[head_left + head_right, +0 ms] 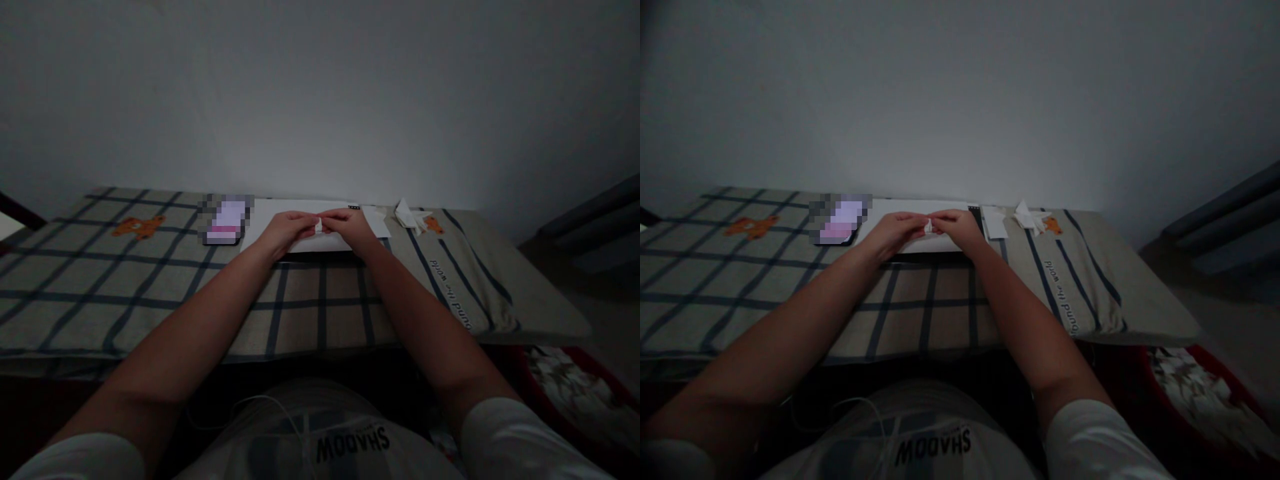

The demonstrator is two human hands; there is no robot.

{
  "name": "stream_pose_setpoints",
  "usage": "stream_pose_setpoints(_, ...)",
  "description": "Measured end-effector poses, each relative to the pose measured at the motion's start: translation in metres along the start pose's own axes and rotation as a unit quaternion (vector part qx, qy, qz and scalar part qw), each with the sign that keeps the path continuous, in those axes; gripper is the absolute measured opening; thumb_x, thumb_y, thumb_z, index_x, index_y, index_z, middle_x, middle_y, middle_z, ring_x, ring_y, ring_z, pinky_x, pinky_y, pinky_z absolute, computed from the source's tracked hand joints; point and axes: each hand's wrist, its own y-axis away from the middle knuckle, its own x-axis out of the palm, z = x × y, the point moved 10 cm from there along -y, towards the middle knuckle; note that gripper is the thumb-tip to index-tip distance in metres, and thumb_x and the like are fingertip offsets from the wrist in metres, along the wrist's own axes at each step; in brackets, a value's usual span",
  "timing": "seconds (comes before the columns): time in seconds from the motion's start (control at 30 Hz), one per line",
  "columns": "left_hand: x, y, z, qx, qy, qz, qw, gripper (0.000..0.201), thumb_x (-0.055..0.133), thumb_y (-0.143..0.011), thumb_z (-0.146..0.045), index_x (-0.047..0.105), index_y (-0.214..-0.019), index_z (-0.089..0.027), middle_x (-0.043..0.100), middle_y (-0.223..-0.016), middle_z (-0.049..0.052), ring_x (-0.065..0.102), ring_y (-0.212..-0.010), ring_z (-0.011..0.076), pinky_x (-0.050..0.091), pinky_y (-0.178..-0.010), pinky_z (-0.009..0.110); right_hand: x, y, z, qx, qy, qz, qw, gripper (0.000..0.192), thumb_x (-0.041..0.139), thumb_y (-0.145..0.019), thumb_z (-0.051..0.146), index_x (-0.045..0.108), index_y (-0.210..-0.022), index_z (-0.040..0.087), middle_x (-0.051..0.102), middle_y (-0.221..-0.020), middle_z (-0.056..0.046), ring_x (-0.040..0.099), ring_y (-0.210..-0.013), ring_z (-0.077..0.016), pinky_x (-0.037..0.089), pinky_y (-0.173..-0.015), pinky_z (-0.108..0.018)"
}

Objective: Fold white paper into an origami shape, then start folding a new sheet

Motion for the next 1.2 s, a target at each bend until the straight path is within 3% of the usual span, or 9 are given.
stream_pose_setpoints(0.23, -0.007, -0.001, -0.009, 0.047, 0.008, -0.034, 0.998, 0.031, 0.088, -0.055, -0.027, 0.075, -0.079, -0.011, 0.073, -0.078, 0.005, 0.066, -0.074, 0.0124, 0.055, -0.084, 0.029, 0.004, 0.000, -0.015, 0.075, -0.112, -0.005, 0.991, 0.020, 0.080, -0.068, 0.026, 0.075, -0.086, 0.017, 0.072, -0.071, -0.001, 0.064, -0.064, -0.0105, 0.054, -0.067, -0.026)
stream_pose_setpoints(0.67, -0.005, 0.001, -0.015, 0.091, -0.004, -0.035, 0.995, 0.039, 0.091, -0.051, -0.031, 0.078, -0.082, -0.013, 0.076, -0.087, 0.007, 0.067, -0.079, 0.0145, 0.055, -0.089, 0.032, 0.004, 0.005, -0.023, 0.123, -0.112, -0.012, 0.986, 0.004, 0.075, -0.073, 0.016, 0.072, -0.075, 0.015, 0.070, -0.068, -0.002, 0.063, -0.062, -0.0094, 0.052, -0.064, -0.023)
stream_pose_setpoints(0.8, -0.003, 0.000, -0.012, 0.085, -0.003, -0.025, 0.996, 0.039, 0.092, -0.051, -0.034, 0.079, -0.083, -0.014, 0.076, -0.088, 0.007, 0.067, -0.078, 0.0138, 0.055, -0.088, 0.031, 0.005, 0.002, -0.022, 0.114, -0.100, -0.002, 0.988, 0.006, 0.075, -0.072, 0.018, 0.070, -0.071, 0.016, 0.068, -0.065, 0.000, 0.061, -0.060, -0.0090, 0.050, -0.062, -0.022)
stream_pose_setpoints(0.97, 0.002, 0.002, -0.005, 0.040, 0.017, -0.008, 0.999, 0.036, 0.092, -0.051, -0.031, 0.078, -0.079, -0.013, 0.075, -0.082, 0.007, 0.067, -0.074, 0.0128, 0.056, -0.085, 0.029, -0.009, -0.002, -0.019, 0.075, -0.087, -0.057, 0.992, 0.010, 0.077, -0.069, 0.021, 0.069, -0.072, 0.017, 0.067, -0.063, 0.001, 0.060, -0.059, -0.0087, 0.049, -0.062, -0.023)
stream_pose_setpoints(1.2, -0.002, 0.003, -0.003, 0.033, 0.004, -0.037, 0.999, 0.025, 0.089, -0.054, -0.023, 0.077, -0.073, -0.012, 0.074, -0.076, 0.005, 0.067, -0.071, 0.0119, 0.056, -0.080, 0.027, -0.008, 0.001, -0.013, 0.063, -0.046, -0.066, 0.995, 0.013, 0.078, -0.068, 0.023, 0.070, -0.075, 0.015, 0.069, -0.066, 0.000, 0.062, -0.059, -0.0099, 0.053, -0.064, -0.025)
